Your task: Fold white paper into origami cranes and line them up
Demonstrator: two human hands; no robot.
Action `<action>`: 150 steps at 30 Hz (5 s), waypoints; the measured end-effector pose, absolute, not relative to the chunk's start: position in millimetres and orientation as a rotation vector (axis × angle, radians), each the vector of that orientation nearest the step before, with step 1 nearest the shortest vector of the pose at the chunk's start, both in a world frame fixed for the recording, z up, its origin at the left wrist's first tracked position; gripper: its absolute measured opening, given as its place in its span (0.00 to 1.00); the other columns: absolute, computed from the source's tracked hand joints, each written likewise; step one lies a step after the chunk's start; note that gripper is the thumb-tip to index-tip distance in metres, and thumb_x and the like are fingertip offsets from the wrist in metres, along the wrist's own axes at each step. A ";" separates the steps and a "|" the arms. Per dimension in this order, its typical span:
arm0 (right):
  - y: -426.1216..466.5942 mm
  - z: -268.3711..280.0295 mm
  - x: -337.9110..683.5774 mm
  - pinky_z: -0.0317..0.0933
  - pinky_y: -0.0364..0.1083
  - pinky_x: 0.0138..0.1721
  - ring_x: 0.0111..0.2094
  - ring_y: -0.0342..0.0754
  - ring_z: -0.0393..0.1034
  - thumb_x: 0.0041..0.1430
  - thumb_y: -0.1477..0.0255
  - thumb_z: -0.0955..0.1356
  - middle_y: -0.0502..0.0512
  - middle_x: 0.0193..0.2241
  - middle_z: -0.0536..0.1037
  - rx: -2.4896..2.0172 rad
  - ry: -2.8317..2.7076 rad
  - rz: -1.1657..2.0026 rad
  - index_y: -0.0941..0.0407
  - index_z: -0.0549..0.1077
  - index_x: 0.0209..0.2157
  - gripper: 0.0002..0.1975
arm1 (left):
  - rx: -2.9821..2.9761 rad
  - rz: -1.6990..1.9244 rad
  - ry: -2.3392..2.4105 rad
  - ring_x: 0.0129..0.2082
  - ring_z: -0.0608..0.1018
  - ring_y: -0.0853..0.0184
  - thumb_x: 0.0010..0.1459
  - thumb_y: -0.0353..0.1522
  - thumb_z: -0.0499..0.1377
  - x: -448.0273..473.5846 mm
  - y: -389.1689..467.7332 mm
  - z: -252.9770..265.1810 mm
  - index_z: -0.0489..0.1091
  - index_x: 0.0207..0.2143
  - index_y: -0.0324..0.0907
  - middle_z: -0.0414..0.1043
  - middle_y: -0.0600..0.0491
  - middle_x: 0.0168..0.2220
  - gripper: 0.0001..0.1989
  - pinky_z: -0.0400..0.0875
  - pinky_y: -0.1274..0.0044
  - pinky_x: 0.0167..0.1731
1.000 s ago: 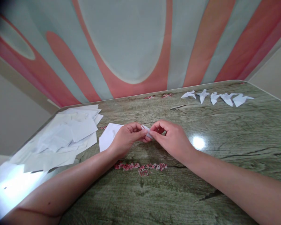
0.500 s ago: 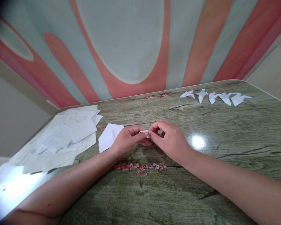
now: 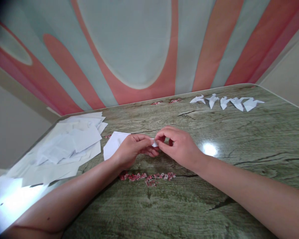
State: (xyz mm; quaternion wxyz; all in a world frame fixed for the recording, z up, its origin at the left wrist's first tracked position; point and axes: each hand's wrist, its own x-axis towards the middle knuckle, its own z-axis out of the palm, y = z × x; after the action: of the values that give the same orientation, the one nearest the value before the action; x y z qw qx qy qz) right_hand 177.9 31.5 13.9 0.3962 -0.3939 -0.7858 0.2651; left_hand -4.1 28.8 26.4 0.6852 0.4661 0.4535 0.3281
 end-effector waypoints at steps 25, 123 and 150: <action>35.0 9.4 178.9 0.61 0.43 0.27 0.26 0.42 0.67 0.59 0.63 0.65 0.49 0.30 0.76 -1.120 -1.718 1.285 0.54 0.72 0.36 0.09 | 0.904 0.727 0.966 0.27 0.80 0.67 0.54 0.31 0.62 -9.2 34.8 26.6 0.73 0.31 0.32 0.78 0.46 0.29 0.08 0.75 0.75 0.32; 45.7 7.7 192.5 0.63 0.52 0.48 0.44 0.50 0.66 0.58 0.79 0.67 0.55 0.37 0.76 -0.624 -2.175 0.186 0.55 0.74 0.36 0.06 | 0.829 0.540 0.906 0.25 0.80 0.70 0.58 0.28 0.59 -15.0 38.3 32.7 0.74 0.32 0.32 0.78 0.47 0.29 0.06 0.75 0.79 0.28; 40.7 16.5 183.9 0.59 0.43 0.34 0.31 0.44 0.68 0.58 0.69 0.66 0.49 0.30 0.76 -1.161 -2.049 1.034 0.55 0.74 0.31 0.06 | 1.067 0.536 1.017 0.23 0.79 0.68 0.52 0.30 0.62 -11.2 35.9 26.5 0.68 0.29 0.34 0.77 0.47 0.26 0.07 0.74 0.78 0.27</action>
State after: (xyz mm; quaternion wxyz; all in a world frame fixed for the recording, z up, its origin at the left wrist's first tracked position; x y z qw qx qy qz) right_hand 183.9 40.7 16.5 0.2810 -0.4331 -0.7647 0.3857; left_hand -11.2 35.9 26.5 0.7079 0.4806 0.4579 0.2413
